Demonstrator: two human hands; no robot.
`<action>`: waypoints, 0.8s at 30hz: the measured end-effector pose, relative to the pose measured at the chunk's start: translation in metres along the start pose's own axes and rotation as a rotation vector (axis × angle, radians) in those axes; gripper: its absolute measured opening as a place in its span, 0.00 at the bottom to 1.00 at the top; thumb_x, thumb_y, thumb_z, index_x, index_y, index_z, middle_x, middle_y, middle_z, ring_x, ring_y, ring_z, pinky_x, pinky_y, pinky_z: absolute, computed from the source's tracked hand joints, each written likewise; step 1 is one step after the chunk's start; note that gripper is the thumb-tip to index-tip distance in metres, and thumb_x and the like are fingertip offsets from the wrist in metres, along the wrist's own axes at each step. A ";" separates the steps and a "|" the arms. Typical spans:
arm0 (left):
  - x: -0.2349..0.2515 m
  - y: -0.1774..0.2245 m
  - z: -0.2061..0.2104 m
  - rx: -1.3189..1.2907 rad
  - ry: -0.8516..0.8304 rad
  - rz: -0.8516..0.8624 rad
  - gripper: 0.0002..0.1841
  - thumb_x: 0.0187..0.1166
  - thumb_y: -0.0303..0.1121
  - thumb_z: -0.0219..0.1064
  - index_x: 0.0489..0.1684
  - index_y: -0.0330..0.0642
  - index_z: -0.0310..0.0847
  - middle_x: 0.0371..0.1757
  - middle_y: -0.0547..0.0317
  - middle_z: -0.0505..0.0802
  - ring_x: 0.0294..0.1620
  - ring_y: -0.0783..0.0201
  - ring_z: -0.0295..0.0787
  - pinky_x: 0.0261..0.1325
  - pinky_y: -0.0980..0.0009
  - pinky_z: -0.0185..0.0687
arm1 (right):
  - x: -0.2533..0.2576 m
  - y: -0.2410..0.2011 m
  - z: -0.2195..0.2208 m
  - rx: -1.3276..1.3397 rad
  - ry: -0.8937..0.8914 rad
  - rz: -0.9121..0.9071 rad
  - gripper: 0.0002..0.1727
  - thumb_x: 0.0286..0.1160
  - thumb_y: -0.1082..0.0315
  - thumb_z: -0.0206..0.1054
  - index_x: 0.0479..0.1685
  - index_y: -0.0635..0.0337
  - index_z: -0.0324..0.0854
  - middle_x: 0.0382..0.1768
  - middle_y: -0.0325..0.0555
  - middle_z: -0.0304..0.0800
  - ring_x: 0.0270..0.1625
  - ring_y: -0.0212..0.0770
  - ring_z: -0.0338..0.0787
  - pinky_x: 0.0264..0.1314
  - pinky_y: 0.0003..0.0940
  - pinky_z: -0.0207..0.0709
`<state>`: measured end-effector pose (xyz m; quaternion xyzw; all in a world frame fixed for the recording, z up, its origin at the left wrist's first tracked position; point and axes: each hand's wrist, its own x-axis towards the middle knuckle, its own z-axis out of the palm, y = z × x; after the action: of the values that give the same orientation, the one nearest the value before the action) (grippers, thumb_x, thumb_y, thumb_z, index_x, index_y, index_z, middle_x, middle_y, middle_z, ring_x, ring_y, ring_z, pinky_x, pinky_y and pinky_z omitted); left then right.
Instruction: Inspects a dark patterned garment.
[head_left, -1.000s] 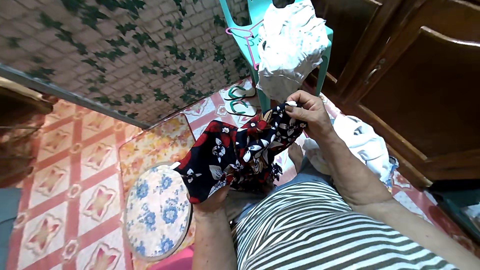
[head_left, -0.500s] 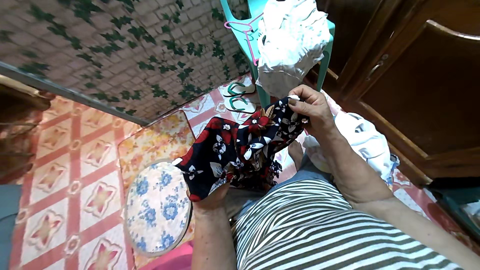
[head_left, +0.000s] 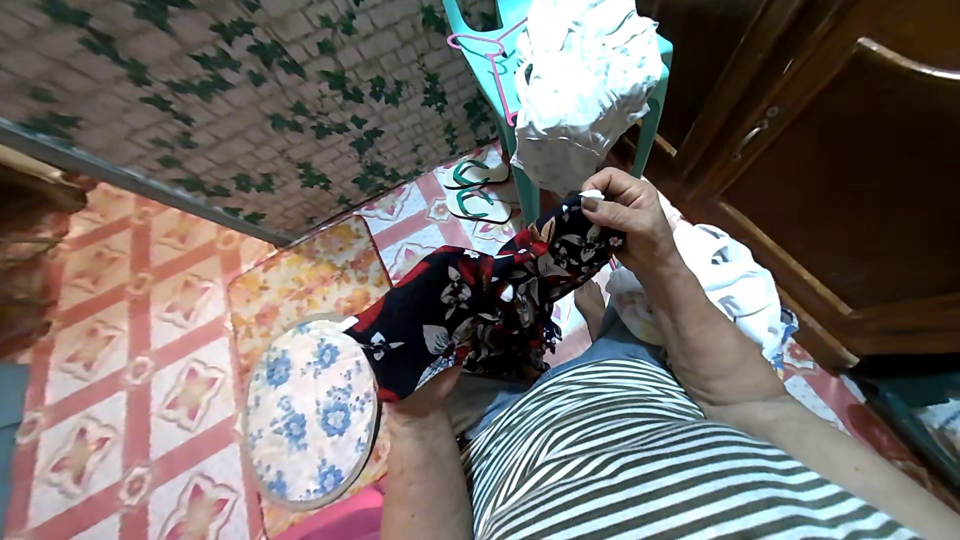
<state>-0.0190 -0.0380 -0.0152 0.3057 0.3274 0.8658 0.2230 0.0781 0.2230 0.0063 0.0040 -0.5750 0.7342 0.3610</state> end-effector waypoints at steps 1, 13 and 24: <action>-0.001 -0.001 0.001 0.029 -0.023 -0.002 0.14 0.72 0.51 0.72 0.47 0.60 0.95 0.47 0.71 0.98 0.55 0.76 0.92 0.60 0.74 0.87 | 0.000 0.000 0.000 -0.028 -0.012 -0.002 0.08 0.71 0.76 0.63 0.36 0.51 0.84 0.29 0.25 0.88 0.30 0.16 0.84 0.34 0.14 0.80; 0.004 0.004 0.003 -0.154 0.167 -0.023 0.13 0.73 0.49 0.70 0.40 0.53 0.94 0.41 0.63 0.97 0.48 0.71 0.94 0.54 0.70 0.90 | 0.000 -0.003 -0.001 -0.028 0.072 -0.028 0.08 0.72 0.76 0.63 0.36 0.52 0.84 0.32 0.26 0.89 0.31 0.18 0.85 0.36 0.15 0.81; -0.003 -0.012 0.011 -0.006 0.069 -0.109 0.15 0.66 0.53 0.76 0.44 0.60 0.95 0.44 0.70 0.98 0.51 0.75 0.93 0.58 0.72 0.89 | -0.003 -0.001 0.007 -0.388 -0.276 -0.085 0.27 0.71 0.60 0.66 0.64 0.73 0.77 0.50 0.46 0.90 0.52 0.31 0.88 0.56 0.29 0.81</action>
<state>-0.0074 -0.0273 -0.0180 0.2566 0.3486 0.8633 0.2595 0.0778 0.2155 0.0083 0.0588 -0.7485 0.5866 0.3036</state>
